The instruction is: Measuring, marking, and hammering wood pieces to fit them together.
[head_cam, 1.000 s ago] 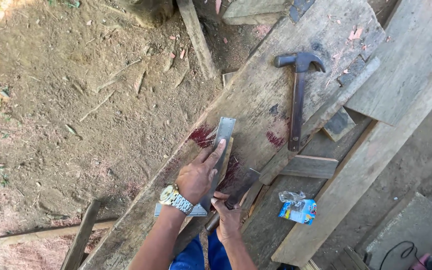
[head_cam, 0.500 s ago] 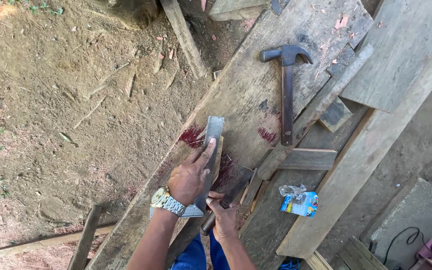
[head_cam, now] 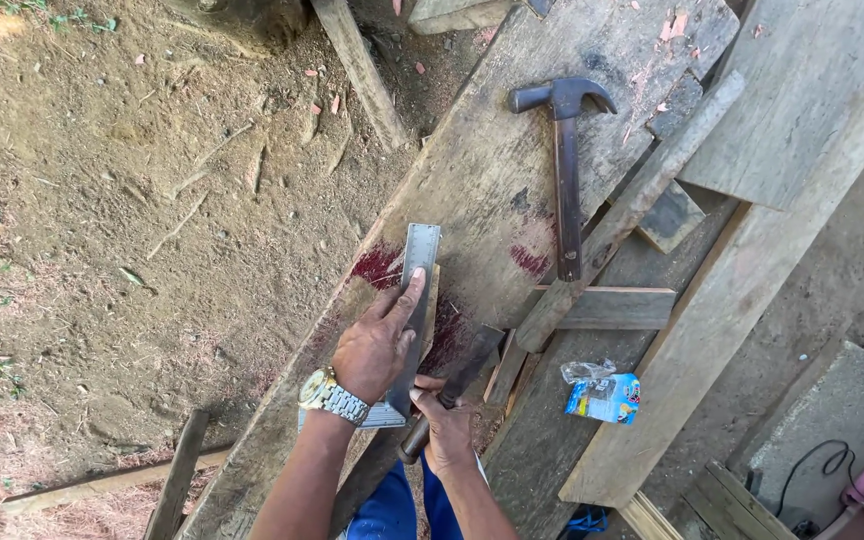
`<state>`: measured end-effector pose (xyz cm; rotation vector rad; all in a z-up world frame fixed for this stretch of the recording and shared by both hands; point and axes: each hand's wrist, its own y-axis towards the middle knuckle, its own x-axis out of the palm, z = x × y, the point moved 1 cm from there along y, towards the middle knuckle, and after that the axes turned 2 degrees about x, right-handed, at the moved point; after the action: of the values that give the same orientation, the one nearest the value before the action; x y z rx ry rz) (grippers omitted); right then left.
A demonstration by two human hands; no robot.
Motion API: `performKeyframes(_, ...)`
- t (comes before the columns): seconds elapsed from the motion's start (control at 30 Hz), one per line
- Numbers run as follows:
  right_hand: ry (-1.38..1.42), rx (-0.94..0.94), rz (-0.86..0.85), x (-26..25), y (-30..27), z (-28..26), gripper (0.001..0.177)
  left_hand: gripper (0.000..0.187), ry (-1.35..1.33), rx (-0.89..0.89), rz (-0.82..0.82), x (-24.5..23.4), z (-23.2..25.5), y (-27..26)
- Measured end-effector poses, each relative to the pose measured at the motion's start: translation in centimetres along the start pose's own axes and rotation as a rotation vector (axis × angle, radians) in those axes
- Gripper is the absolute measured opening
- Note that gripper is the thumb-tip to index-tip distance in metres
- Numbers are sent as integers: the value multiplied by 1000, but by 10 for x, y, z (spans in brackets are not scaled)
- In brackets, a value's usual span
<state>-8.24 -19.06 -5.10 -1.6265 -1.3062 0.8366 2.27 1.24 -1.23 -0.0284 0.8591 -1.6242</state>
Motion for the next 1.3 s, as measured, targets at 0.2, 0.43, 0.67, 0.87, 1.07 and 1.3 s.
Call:
performKeyframes(0.2,-7,-62,-27,-5,7,10,21,84,22,0,26,0,5,0)
performKeyframes(0.43,-47,-18,-5,-7,1,17,26,87,97,49,69,3,7,1)
performKeyframes(0.67,-47,-24,-30,-5,-5,13,22,94,154,16,37,1,21,1)
performKeyframes(0.87,-43,-24,-19,-3,-3,12,20,98,210,49,84,8,21,-1)
performKeyframes(1.07,-50,-94,-65,-13,7,16,21,98,210,37,105,11,29,-2)
performKeyframes(1.3,-33,-168,-161,-18,12,16,16,101,253,29,109,14,31,-2)
